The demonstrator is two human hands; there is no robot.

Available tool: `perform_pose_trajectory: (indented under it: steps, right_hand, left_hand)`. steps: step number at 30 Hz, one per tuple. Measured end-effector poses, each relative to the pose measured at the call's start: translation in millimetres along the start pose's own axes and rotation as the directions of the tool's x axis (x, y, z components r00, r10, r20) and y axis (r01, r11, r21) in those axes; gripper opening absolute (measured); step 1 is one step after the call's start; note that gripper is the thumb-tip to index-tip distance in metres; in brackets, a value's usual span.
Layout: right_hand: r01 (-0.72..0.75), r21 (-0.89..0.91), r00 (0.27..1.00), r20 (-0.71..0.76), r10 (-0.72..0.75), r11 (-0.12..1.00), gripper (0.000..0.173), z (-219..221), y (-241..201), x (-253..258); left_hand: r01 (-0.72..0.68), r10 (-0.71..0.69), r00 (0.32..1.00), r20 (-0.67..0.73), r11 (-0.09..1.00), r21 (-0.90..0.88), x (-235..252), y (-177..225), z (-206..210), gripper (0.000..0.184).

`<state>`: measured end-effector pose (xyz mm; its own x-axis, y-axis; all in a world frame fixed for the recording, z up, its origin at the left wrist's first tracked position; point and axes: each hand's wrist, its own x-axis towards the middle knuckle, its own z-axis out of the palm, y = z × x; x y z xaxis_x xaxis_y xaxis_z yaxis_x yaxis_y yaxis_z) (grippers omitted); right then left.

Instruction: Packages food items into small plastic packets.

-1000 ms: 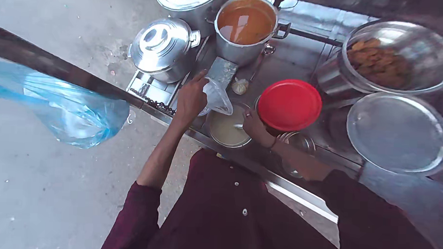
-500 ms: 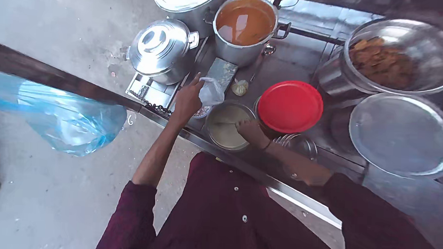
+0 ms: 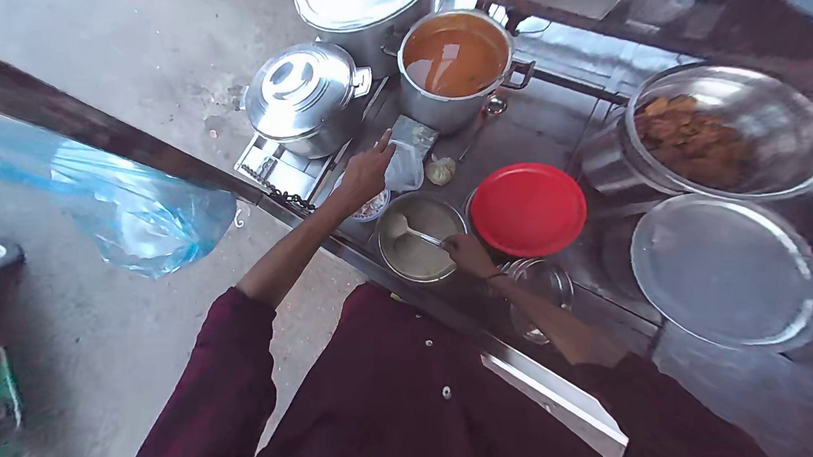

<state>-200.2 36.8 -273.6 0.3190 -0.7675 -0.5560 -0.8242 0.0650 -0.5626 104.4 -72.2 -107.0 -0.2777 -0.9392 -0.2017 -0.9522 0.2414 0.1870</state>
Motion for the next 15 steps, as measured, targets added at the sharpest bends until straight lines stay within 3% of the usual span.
perform_pose_trajectory:
  steps: [7, 12, 15]
  right_hand:
    - [0.009, 0.28, 0.999, -0.05, 0.005, 0.96, 0.037, -32.7, 18.0, -43.1]
    - [-0.015, 0.315, 0.997, -0.073, 0.04, 0.949, 0.034, -70.9, 2.2, -84.6]
    - [-0.002, 0.39, 0.996, -0.083, 0.037, 0.921, 0.032, -91.4, -10.7, -110.6]
  left_hand:
    - [-0.095, 0.088, 0.995, 0.051, 0.984, 0.153, 23.3, -2.2, 11.2, 0.073]
    - [-0.198, 0.189, 0.98, 0.061, 0.955, 0.22, 43.2, -7.9, 20.3, 0.069]
    - [-0.195, 0.179, 0.98, 0.09, 0.956, 0.22, 44.0, -0.2, 19.1, 0.07]
